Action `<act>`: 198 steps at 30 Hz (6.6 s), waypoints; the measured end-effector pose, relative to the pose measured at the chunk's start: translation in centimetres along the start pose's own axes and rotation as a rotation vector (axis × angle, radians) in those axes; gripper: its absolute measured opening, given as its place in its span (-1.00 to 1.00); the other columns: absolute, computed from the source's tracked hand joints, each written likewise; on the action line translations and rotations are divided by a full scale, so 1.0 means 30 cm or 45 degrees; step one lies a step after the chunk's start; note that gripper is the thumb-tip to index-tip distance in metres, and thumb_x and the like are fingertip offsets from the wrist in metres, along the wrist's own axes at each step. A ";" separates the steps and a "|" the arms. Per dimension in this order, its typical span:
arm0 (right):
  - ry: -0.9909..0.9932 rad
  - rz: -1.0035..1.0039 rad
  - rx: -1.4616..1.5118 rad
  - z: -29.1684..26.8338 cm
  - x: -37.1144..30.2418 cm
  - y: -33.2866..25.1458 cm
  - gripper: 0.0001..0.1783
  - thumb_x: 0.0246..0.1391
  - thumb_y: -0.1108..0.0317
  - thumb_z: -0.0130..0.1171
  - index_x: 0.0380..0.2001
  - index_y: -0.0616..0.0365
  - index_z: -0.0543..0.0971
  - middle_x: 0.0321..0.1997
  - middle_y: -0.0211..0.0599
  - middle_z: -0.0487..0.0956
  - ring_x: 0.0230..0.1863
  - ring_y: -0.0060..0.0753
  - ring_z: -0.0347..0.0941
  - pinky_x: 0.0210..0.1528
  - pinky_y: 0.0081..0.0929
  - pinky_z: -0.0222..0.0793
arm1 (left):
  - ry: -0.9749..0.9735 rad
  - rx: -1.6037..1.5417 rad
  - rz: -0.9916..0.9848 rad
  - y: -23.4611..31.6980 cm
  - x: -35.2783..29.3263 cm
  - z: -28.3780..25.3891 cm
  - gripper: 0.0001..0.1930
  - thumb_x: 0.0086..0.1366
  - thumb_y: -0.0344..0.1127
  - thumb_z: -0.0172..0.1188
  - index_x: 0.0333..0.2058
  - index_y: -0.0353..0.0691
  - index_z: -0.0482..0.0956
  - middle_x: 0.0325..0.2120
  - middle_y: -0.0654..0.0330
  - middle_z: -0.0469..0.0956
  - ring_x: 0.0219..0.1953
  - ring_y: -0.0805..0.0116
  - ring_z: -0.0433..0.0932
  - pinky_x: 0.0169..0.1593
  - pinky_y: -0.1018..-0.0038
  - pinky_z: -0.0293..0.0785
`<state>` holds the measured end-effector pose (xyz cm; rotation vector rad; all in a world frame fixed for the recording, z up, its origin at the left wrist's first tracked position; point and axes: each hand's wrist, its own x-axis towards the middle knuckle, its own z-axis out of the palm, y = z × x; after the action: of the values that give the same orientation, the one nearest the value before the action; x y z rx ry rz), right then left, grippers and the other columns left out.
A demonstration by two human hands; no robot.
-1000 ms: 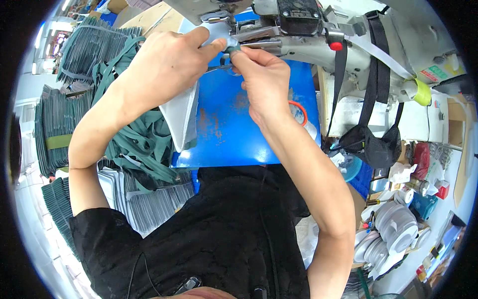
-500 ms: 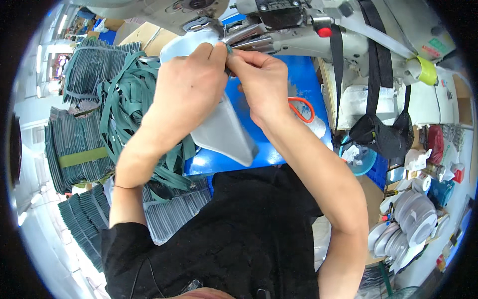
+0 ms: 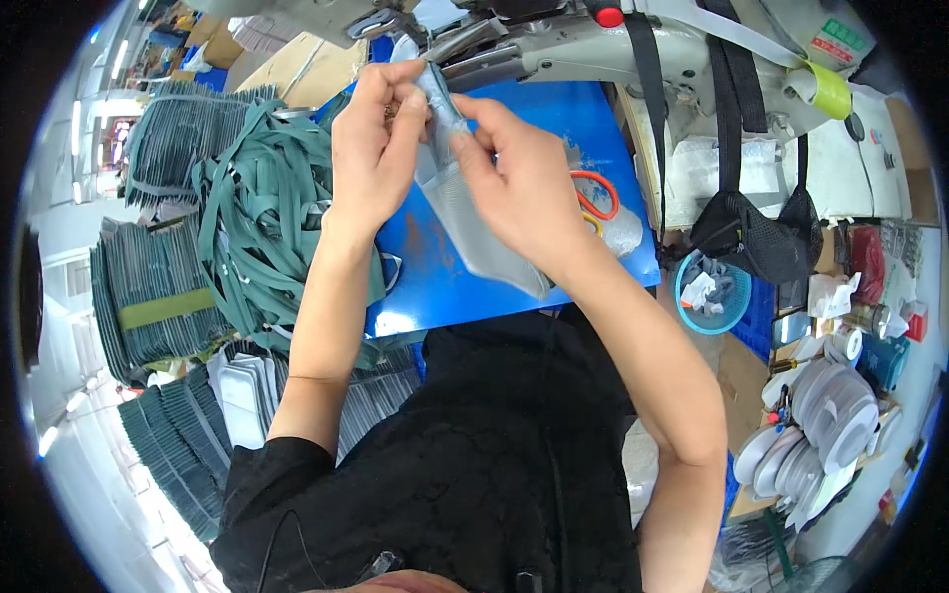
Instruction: Assembling and sewing a small fabric pouch at an industrial sewing station.
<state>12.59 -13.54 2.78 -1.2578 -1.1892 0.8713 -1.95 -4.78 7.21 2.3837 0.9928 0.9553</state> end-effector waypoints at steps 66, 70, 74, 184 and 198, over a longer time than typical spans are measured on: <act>-0.007 0.272 1.200 0.069 -0.052 0.002 -0.61 0.38 0.32 0.15 0.15 0.36 0.51 -0.02 -0.27 0.68 -0.06 -0.58 0.60 0.05 -0.57 0.50 | 0.276 -0.889 -0.581 -0.271 -0.173 -0.334 -0.40 0.34 -0.38 0.26 0.35 -0.26 0.40 0.28 0.10 0.44 0.28 0.36 0.41 0.36 0.45 0.23; 0.061 0.256 1.141 0.085 0.020 0.015 -0.66 0.38 0.32 0.17 0.07 0.35 0.55 -0.08 -0.29 0.68 -0.11 -0.62 0.58 0.00 -0.58 0.48 | 0.272 -0.780 -0.580 -0.292 -0.084 -0.348 -0.41 0.35 -0.37 0.25 0.35 -0.26 0.41 0.26 0.11 0.45 0.24 0.40 0.42 0.34 0.50 0.22; 0.195 0.255 1.069 0.098 0.093 -0.002 -0.72 0.38 0.30 0.18 -0.03 0.30 0.59 -0.25 -0.40 0.67 -0.27 -0.70 0.53 -0.19 -0.64 0.45 | 0.227 -0.816 -0.540 -0.353 0.008 -0.359 -0.42 0.35 -0.38 0.25 0.34 -0.25 0.42 0.21 0.12 0.50 0.17 0.42 0.50 0.26 0.52 0.34; -0.480 -0.507 -0.858 0.224 -0.403 0.245 -0.77 -0.02 0.29 0.43 -0.25 -0.01 0.66 -0.13 -0.35 0.57 0.02 -0.20 0.50 0.12 -0.20 0.35 | -0.877 0.416 0.042 -0.249 -0.636 -0.088 -0.71 0.01 -0.41 0.30 -0.22 -0.18 0.61 -0.11 0.12 0.53 0.07 0.08 0.49 0.21 0.22 0.37; -0.289 -0.006 -1.168 0.140 -0.017 0.461 -0.66 0.18 0.04 0.29 -0.13 0.03 0.68 -0.22 -0.15 0.73 -0.16 -0.01 0.67 -0.08 -0.10 0.53 | -0.394 0.700 -0.274 -0.337 -0.758 0.169 -0.14 0.25 0.34 0.18 0.44 0.11 0.26 0.51 0.05 0.05 0.56 -0.03 -0.09 0.42 -0.35 -0.05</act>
<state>10.09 -10.96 -11.23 -1.9013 -1.8795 0.4540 -14.86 -15.04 -12.10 2.6586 1.4881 0.2351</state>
